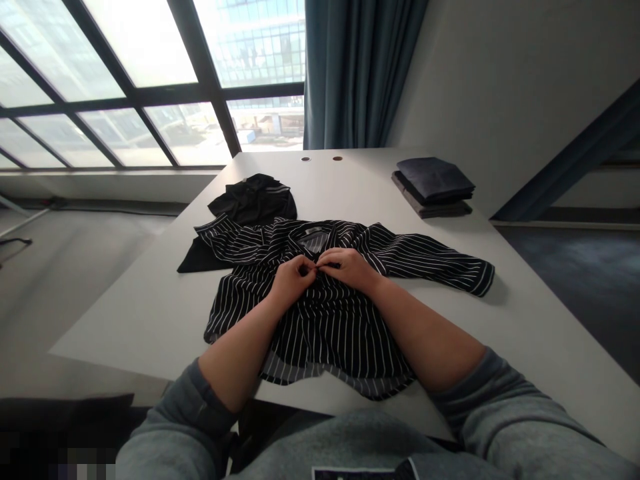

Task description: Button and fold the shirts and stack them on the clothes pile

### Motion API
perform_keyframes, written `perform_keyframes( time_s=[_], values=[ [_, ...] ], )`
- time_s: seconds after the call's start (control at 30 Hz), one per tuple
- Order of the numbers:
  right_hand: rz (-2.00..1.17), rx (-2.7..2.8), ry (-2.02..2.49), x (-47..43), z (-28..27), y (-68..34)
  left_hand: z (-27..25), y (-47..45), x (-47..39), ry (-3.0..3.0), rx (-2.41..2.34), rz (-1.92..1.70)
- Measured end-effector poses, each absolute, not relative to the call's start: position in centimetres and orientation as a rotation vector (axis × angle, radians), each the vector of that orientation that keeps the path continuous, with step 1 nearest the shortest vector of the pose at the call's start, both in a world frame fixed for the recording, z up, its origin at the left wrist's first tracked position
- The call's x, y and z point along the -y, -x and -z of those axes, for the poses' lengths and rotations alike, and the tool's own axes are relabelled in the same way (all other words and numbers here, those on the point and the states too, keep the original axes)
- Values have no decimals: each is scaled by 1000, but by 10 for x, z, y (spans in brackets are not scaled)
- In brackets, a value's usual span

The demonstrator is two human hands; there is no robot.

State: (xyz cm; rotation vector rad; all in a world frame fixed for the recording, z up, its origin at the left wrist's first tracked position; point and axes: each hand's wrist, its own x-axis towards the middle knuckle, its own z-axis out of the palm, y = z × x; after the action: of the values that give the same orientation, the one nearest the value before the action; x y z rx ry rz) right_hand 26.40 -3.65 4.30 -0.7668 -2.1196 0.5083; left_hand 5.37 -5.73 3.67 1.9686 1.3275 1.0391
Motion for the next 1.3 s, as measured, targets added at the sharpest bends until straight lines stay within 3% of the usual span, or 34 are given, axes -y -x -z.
perform_keyframes(
  time_s=[0.6, 1.3],
  values=[
    [-636, 1976, 966, 36, -30, -258, -38, -55, 57, -1904, -1293, -1017],
    [-485, 2022, 929, 41, -40, -254, -25, -50, 46, -1664, -1129, -1092]
  ],
)
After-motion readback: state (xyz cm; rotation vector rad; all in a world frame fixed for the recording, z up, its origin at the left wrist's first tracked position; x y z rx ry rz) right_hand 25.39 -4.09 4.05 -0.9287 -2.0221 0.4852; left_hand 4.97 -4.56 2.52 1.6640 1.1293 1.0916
